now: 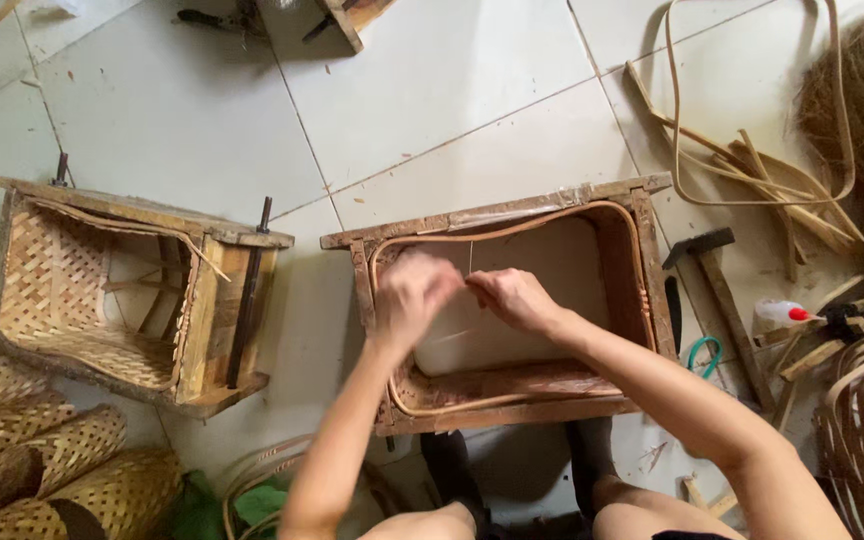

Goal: The person assembles a rectangular basket by fitting a woven body into a wooden mold and securing the rim with a hammer. They adjust the frame, insert the woven piece, and tap the edges to lock it in place.

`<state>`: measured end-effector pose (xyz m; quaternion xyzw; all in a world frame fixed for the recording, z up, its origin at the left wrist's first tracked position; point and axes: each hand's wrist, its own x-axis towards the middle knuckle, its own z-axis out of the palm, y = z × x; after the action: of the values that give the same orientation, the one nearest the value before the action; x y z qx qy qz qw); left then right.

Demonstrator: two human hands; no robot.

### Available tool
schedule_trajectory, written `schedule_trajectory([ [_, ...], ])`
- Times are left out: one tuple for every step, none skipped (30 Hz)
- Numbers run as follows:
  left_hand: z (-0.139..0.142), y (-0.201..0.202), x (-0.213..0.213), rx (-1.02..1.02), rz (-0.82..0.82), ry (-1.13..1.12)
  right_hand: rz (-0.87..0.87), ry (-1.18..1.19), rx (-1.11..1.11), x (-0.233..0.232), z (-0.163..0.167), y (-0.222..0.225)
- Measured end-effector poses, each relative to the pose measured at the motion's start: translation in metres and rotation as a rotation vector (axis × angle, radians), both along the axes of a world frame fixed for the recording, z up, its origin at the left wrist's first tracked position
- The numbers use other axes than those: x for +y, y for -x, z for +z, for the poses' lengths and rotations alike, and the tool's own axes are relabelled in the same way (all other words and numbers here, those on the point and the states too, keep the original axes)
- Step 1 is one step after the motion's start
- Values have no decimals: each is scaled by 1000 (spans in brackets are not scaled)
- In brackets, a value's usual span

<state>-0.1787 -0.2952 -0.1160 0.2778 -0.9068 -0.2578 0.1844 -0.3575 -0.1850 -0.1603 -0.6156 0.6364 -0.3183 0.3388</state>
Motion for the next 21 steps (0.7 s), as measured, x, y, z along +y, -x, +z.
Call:
schedule_trajectory([
  [-4,8,-9,70,88,136,-1,-9,5,1,-1,0],
  [-7,15,-12,-59,125,11,-2,-9,16,1,-3,-1],
  [-11,24,-12,-190,157,-113,-7,-7,25,0,-5,-3],
  [-16,30,-9,-328,188,-243,2,-12,78,0,-6,-6],
  [-19,35,-5,-216,225,-247,9,-20,131,-1,-8,-10],
  [-23,40,0,-100,254,-251,9,-27,188,-1,-8,-12],
  [-26,43,5,16,280,-259,32,-28,223,0,-8,-13],
  [-28,45,7,-12,283,-240,58,-33,256,0,-7,-13],
  [-29,45,9,-38,289,-219,87,-36,289,1,-5,-10],
  [-30,45,9,-61,296,-194,42,106,274,2,-2,-5],
  [-29,44,8,-31,270,-137,-3,250,257,2,2,2],
  [-28,43,7,-7,243,-82,-48,391,234,3,7,7],
  [-25,42,7,19,221,-26,-122,434,298,1,11,17],
  [-23,42,7,-15,223,-13,-195,481,365,-3,16,28],
  [-21,42,8,-49,219,1,-199,508,455,-7,19,34],
  [-19,43,10,-81,213,16,-205,535,547,-11,22,42],
  [-17,43,12,-62,210,15,-214,558,639,-14,25,46],
  [-16,43,14,-42,205,13,-191,516,597,-17,26,47],
  [-16,42,15,-20,204,12,-165,475,554,-20,27,48],
  [-16,42,15,-19,196,13,-135,435,510,-22,27,47],
  [-18,41,13,-18,191,15,-147,441,496,-23,26,46],
])
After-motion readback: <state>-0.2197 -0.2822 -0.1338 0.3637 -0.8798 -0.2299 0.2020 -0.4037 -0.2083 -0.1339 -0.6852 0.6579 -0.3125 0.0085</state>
